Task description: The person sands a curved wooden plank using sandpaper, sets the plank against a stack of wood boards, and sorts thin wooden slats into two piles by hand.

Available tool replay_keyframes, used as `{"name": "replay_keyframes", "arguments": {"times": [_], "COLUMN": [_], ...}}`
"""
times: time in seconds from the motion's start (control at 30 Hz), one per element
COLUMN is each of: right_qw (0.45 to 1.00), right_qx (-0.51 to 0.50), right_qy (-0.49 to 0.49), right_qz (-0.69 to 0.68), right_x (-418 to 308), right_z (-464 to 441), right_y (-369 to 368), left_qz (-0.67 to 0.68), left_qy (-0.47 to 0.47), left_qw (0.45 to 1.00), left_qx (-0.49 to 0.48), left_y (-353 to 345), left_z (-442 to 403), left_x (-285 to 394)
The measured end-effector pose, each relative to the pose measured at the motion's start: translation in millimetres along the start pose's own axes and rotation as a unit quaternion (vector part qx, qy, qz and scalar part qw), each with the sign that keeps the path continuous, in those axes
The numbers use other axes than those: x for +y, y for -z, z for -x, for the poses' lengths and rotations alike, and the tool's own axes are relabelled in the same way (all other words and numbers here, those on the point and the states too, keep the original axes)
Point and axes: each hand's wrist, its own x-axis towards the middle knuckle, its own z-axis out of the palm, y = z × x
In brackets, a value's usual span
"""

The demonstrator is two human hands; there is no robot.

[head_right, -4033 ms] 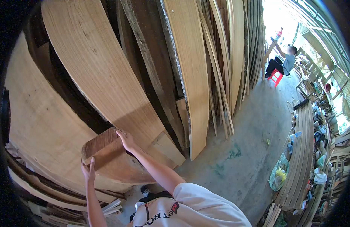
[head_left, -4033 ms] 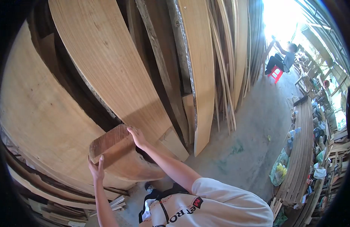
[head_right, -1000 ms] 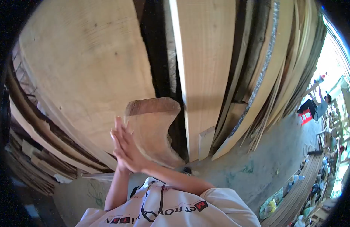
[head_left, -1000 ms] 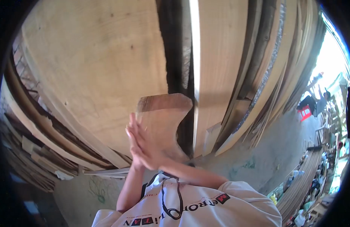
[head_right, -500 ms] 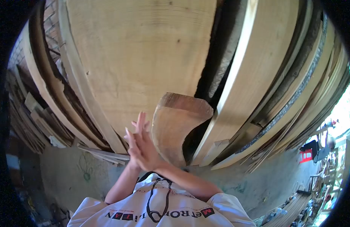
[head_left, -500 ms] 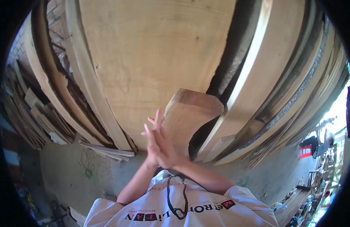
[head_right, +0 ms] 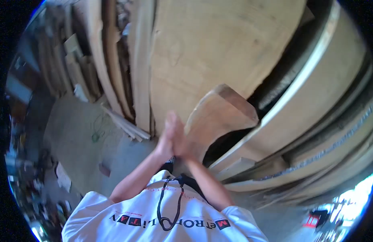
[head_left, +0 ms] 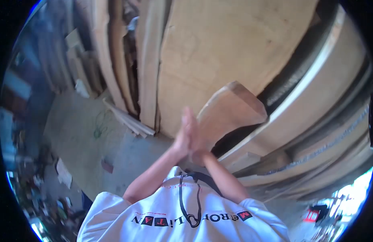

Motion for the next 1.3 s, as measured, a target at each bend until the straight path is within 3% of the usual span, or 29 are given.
{"name": "replay_keyframes", "arguments": {"times": [0.03, 0.07, 0.1, 0.13, 0.17, 0.2, 0.23, 0.3, 0.33, 0.43, 0.5, 0.53, 0.6, 0.63, 0.67, 0.7, 0.73, 0.77, 1.3], "right_qw": [0.999, 0.966, 0.993, 0.977, 0.987, 0.992, 0.99, 0.996, 0.997, 0.998, 0.987, 0.983, 0.948, 0.904, 0.917, 0.889, 0.772, 0.765, 0.647], "right_qx": [-0.031, -0.043, 0.013, 0.07, 0.039, 0.007, 0.059, 0.001, 0.004, 0.025, 0.041, 0.037, -0.021, -0.107, -0.11, -0.244, -0.282, -0.29, -0.328], "right_qy": [0.004, 0.22, 0.028, -0.168, -0.143, -0.124, -0.091, -0.082, -0.075, 0.041, 0.133, 0.165, 0.313, 0.407, 0.375, 0.384, 0.548, 0.555, 0.686], "right_qz": [-0.009, 0.13, 0.115, 0.107, 0.066, 0.026, -0.088, -0.037, -0.025, 0.042, 0.079, 0.072, 0.047, 0.075, 0.076, -0.049, 0.156, 0.148, 0.058], "right_x": [68.5, 138.7, 148.3, 154.7, 121.5, 81.1, 101.8, 47.8, 16.6, -58.6, -127.8, -164.1, -227.2, -262.3, -299.7, -331.6, -385.3, -382.1, -446.0], "right_z": [-10.4, -22.4, -17.3, -13.3, -5.2, 5.3, 10.2, 16.7, 15.4, 0.0, -4.7, -5.4, -10.4, -7.4, -5.5, 2.0, 25.5, 17.0, 19.0], "right_y": [31.3, 39.2, 45.7, 50.6, 54.0, 56.6, 55.2, 67.2, 71.6, 91.6, 90.9, 88.7, 78.3, 75.3, 73.6, 58.9, -3.7, -23.4, -376.7], "left_qz": [-0.175, -0.055, -0.095, -0.133, -0.154, -0.365, -0.353, -0.194, -0.249, -0.42, -0.475, -0.471, -0.494, -0.521, -0.535, -0.597, -0.676, -0.636, -0.691], "left_qy": [-0.114, -0.029, -0.031, -0.029, -0.043, -0.133, -0.218, -0.236, -0.233, -0.273, -0.331, -0.364, -0.445, -0.493, -0.513, -0.523, -0.532, -0.627, -0.588], "left_qw": [0.978, 0.998, 0.994, 0.987, 0.987, 0.912, 0.864, 0.903, 0.878, 0.773, 0.687, 0.67, 0.612, 0.569, 0.531, 0.471, 0.429, 0.416, 0.283], "left_qx": [-0.012, 0.0, -0.041, -0.089, 0.028, 0.131, 0.285, 0.303, 0.336, 0.389, 0.439, 0.444, 0.427, 0.403, 0.41, 0.385, 0.277, 0.17, 0.311], "left_y": [-18.7, -18.3, -8.3, -3.1, -5.9, 28.2, 38.8, 77.5, 91.9, 93.3, 108.2, 100.9, 73.9, 53.2, 25.7, 6.3, -7.5, -35.8, 130.4], "left_z": [26.7, 46.5, 67.4, 87.8, 101.9, 113.3, 128.5, 163.4, 189.6, 274.2, 326.8, 351.0, 391.6, 411.0, 432.2, 457.6, 488.8, 482.5, 741.5], "left_x": [-13.3, -37.5, -34.2, -25.4, -16.8, -20.7, -19.5, 10.4, 24.9, 74.8, 99.0, 117.2, 165.1, 184.1, 203.8, 228.3, 253.7, 266.6, 377.7]}}
